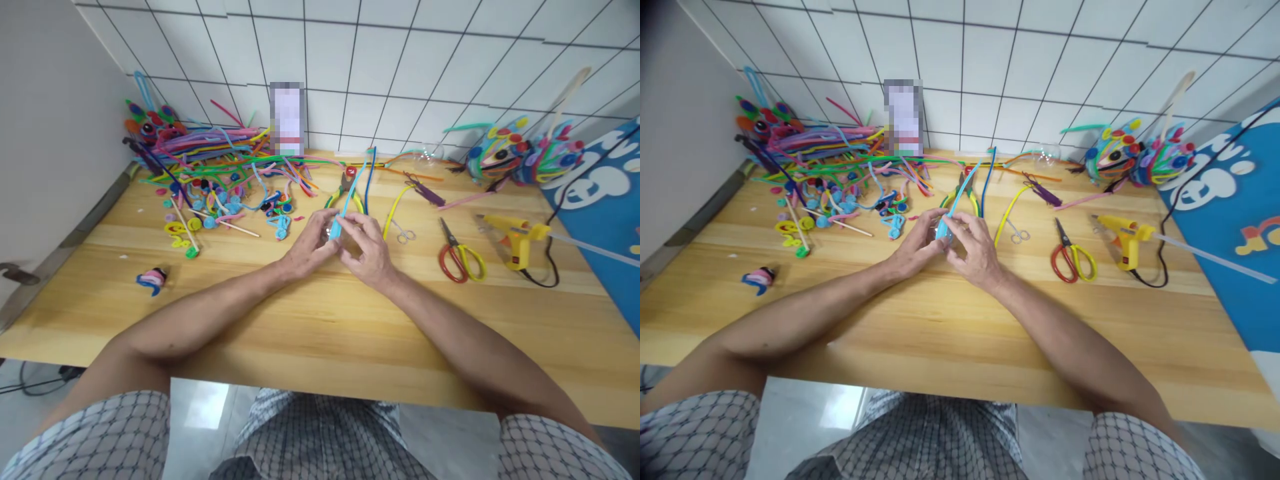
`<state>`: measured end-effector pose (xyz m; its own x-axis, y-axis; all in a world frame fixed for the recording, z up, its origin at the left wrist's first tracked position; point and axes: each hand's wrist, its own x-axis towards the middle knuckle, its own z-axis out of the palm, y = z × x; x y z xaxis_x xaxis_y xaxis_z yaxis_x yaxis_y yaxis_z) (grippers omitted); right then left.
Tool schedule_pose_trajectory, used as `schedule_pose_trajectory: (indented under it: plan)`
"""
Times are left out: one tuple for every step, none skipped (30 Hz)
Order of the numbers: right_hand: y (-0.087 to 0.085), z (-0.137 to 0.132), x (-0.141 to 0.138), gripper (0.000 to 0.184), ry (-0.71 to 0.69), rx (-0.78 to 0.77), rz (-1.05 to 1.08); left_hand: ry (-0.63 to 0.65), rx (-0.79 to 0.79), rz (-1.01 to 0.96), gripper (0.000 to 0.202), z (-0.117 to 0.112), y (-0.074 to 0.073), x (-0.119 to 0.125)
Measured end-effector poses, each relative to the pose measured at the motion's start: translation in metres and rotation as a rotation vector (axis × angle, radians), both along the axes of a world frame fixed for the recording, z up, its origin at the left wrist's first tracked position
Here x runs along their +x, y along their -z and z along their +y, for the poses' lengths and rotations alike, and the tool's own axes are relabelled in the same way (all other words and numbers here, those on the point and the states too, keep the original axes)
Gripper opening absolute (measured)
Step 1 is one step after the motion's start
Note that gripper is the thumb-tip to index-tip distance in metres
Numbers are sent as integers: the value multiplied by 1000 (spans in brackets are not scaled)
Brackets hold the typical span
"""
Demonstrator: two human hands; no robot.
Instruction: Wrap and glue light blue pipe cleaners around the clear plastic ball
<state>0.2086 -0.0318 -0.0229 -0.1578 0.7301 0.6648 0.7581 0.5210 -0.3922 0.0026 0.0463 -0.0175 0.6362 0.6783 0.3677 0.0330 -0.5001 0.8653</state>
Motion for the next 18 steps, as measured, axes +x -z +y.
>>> schedule_pose_trajectory:
  plan:
    - [0,0,0,69,2,1,-4,1,-2,-2,60,0,0,0]
    - [-1,0,-1,69,4,2,-8,3,-9,-6,59,1,0,-1]
    - [-1,0,-2,69,4,6,-12,7,-19,-9,59,1,0,-1]
    - [-1,-1,-2,70,1,16,-14,12,-30,-10,59,1,0,-2]
    - [-1,-1,-3,70,-1,29,-13,16,-38,-9,58,0,0,-2]
    - [-1,-1,-4,71,-3,42,-9,17,-44,-7,58,0,0,-3]
    - [-1,-2,-5,72,-5,50,-2,16,-46,-6,58,-1,-1,-3]
    - [-1,-2,-6,74,-6,48,8,12,-44,-4,59,-2,-1,-3]
    - [-1,-3,-7,75,-6,33,20,7,-41,-4,59,-3,-1,-4]
    - [-2,-4,-7,77,-6,8,30,2,-38,-3,59,-4,-2,-4]
    - [-2,-5,-8,80,-8,-18,38,-1,-36,0,59,-6,-2,-4]
    - [-3,-6,-8,82,-11,-41,43,-3,-35,5,59,-7,-2,-5]
    - [-4,-8,-8,84,-12,-56,45,-1,-33,14,59,-7,-2,-6]
    - [-6,-9,-9,86,-13,-60,45,4,-27,22,59,-8,-2,-6]
    - [-7,-10,-9,87,-13,-55,45,9,-19,29,59,-8,-2,-7]
    - [-8,-10,-9,87,-13,-44,46,12,-8,33,59,-9,-2,-8]
    - [-9,-11,-9,86,-14,-33,47,12,4,34,59,-9,-2,-8]
    - [-9,-11,-9,85,-14,-27,49,9,14,32,59,-9,-2,-8]
